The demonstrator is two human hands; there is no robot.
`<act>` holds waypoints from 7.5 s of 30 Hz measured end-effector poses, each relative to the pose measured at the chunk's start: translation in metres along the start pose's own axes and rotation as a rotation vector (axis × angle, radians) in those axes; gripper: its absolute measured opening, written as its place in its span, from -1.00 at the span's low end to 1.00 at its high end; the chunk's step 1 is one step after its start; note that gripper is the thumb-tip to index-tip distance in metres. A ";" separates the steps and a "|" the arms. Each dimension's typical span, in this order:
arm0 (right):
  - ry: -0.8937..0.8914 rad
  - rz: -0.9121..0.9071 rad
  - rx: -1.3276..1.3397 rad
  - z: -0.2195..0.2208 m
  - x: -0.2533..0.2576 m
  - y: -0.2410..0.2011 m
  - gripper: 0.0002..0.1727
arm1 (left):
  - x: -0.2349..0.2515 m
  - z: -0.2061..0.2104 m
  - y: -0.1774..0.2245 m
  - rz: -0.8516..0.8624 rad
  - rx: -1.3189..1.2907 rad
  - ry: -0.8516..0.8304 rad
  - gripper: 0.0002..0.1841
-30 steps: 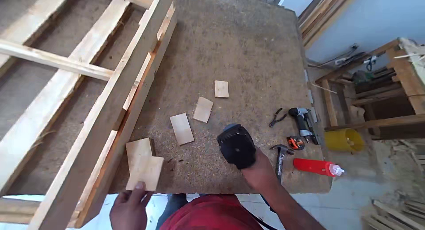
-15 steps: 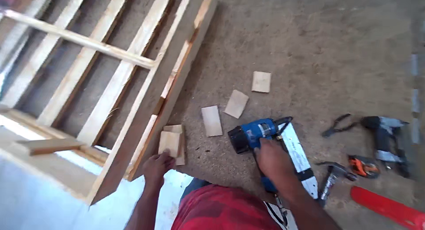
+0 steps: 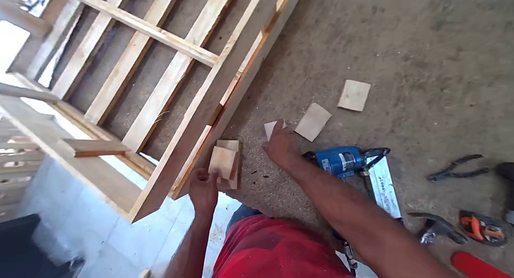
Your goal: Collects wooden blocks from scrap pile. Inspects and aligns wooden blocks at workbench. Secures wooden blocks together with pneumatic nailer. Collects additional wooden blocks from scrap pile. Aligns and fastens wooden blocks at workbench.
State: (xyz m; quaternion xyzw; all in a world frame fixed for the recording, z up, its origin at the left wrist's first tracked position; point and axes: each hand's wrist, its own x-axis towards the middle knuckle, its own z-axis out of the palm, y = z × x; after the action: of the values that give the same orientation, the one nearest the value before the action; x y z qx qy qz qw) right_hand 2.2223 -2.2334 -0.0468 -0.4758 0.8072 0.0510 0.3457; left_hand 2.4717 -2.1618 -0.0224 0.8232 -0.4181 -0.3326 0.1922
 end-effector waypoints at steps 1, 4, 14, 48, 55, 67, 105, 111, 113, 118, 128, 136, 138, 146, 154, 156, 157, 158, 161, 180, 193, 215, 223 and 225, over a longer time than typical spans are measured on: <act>0.007 0.006 -0.009 0.001 0.000 -0.001 0.29 | -0.007 -0.004 0.004 0.103 0.055 0.022 -0.44; -0.046 -0.152 0.168 -0.028 -0.032 0.010 0.11 | -0.024 -0.006 0.016 0.308 -0.157 -0.139 -0.47; -0.040 -0.412 0.369 -0.064 -0.091 0.051 -0.46 | -0.053 0.030 0.035 -0.079 -1.123 -1.017 -0.16; 0.057 -0.958 0.870 -0.003 -0.234 0.073 -0.10 | -0.108 -0.055 0.037 1.012 -0.669 -0.874 -0.02; 0.049 -0.948 0.901 0.005 -0.245 0.072 -0.11 | -0.107 -0.061 0.031 1.091 -0.582 -0.862 -0.07; 0.102 -0.958 0.792 0.007 -0.250 0.070 -0.18 | -0.109 -0.069 0.028 1.112 -0.489 -0.835 -0.15; 0.308 -1.142 0.258 -0.050 -0.236 0.051 -0.47 | -0.055 -0.061 0.052 0.491 -0.605 -1.669 -0.16; -0.064 -1.060 0.345 -0.074 -0.227 0.051 -0.62 | -0.046 -0.036 0.068 0.381 -0.537 -2.011 -0.34; -0.203 -0.853 0.602 -0.070 -0.222 0.058 -0.62 | -0.043 -0.037 0.066 0.287 -0.569 -1.946 -0.40; -0.148 -0.368 1.169 -0.039 -0.211 0.078 -0.70 | -0.050 -0.067 0.057 0.697 -0.435 -1.061 -0.54; -0.292 -0.102 1.427 -0.023 -0.209 0.066 -0.68 | -0.068 -0.063 0.038 1.116 -0.016 -0.627 -0.04; -0.302 -0.086 1.447 -0.024 -0.213 0.069 -0.69 | -0.075 -0.063 0.039 1.028 -0.061 -0.583 -0.02; -0.302 -0.087 1.450 -0.025 -0.214 0.069 -0.69 | -0.077 -0.064 0.038 1.030 -0.069 -0.563 -0.03; -0.213 -0.266 1.333 -0.022 -0.229 0.074 -0.63 | -0.078 -0.067 0.033 1.160 -0.112 -0.511 -0.03; -0.022 -0.689 1.293 -0.033 -0.254 0.077 -0.54 | -0.087 -0.080 0.022 1.436 -0.266 -0.233 0.05; -0.039 -0.699 1.306 -0.033 -0.256 0.078 -0.53 | -0.090 -0.083 0.020 1.488 -0.245 -0.154 -0.01; -0.048 -0.691 1.312 -0.033 -0.256 0.078 -0.53 | -0.090 -0.083 0.020 1.503 -0.235 -0.128 -0.02; -0.055 -0.676 1.317 -0.033 -0.256 0.078 -0.52 | -0.089 -0.084 0.019 1.509 -0.226 -0.119 -0.02; -0.065 -0.563 1.342 -0.032 -0.255 0.075 -0.54 | -0.088 -0.086 0.019 1.447 -0.203 -0.203 0.02; -0.346 -0.112 1.248 -0.007 -0.238 0.053 -0.64 | -0.113 -0.083 0.040 1.112 0.515 -0.480 -0.01; -0.313 -0.136 1.275 0.009 -0.227 0.056 -0.61 | -0.097 -0.061 0.018 0.995 0.403 -0.523 -0.08; 0.144 -0.174 0.106 -0.066 0.046 0.124 0.24 | -0.063 -0.025 -0.036 0.123 -0.590 -0.886 -0.05; -0.790 -0.545 1.682 -0.092 -0.073 0.131 0.28 | -0.055 -0.028 -0.037 0.042 -0.796 -0.830 -0.16; -0.823 -0.604 1.708 -0.084 -0.092 0.132 0.26 | -0.056 -0.027 -0.030 0.053 -0.784 -0.841 -0.19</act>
State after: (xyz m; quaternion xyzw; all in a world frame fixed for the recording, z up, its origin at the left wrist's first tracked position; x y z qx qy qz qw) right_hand 2.1019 -2.1293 0.0404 -0.1982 0.2353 -0.4763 0.8237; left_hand 2.4831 -2.0980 0.0004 0.4766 -0.3246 -0.7565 0.3085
